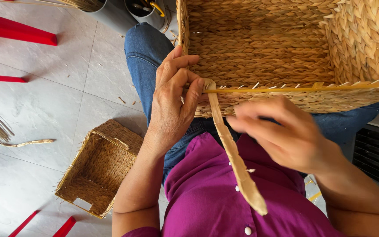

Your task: The person sits with a woven basket on their lap and weaves a flat natural-fiber strip around the basket's rim, threading and tightening the strip along the edge. They rotate the basket as they work and continue binding successive sections of the rim by hand.

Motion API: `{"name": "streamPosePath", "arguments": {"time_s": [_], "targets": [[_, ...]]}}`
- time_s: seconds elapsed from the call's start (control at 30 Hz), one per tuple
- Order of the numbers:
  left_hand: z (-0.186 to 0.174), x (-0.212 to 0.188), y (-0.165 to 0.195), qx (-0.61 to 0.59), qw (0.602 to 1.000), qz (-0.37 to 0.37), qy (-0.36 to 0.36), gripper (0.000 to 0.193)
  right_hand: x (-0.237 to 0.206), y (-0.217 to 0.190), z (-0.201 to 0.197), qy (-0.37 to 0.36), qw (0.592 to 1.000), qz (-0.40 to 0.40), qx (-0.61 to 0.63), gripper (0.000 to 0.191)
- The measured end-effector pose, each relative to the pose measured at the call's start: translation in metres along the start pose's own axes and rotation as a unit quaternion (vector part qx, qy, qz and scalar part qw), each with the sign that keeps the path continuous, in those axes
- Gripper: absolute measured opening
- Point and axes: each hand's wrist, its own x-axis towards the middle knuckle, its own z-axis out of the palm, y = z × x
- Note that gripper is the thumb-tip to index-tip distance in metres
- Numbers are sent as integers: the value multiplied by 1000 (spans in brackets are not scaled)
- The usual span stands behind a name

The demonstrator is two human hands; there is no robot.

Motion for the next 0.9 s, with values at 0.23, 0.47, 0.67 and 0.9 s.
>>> {"name": "streamPosePath", "arguments": {"time_s": [0.23,0.47,0.67,0.9], "targets": [[-1,0,1,-13,1000,-12,-6,5,-29,54,49,45,999,-27,-9,23],[-18,-4,-8,-85,994,34,-61,16,-63,50,33,105,988,85,74,16],[-8,-9,-5,7,996,79,-38,16,-48,22,48,36,995,-72,53,27],[-9,-7,2,2,996,68,-63,23,8,7,15,1,992,64,113,28]]}}
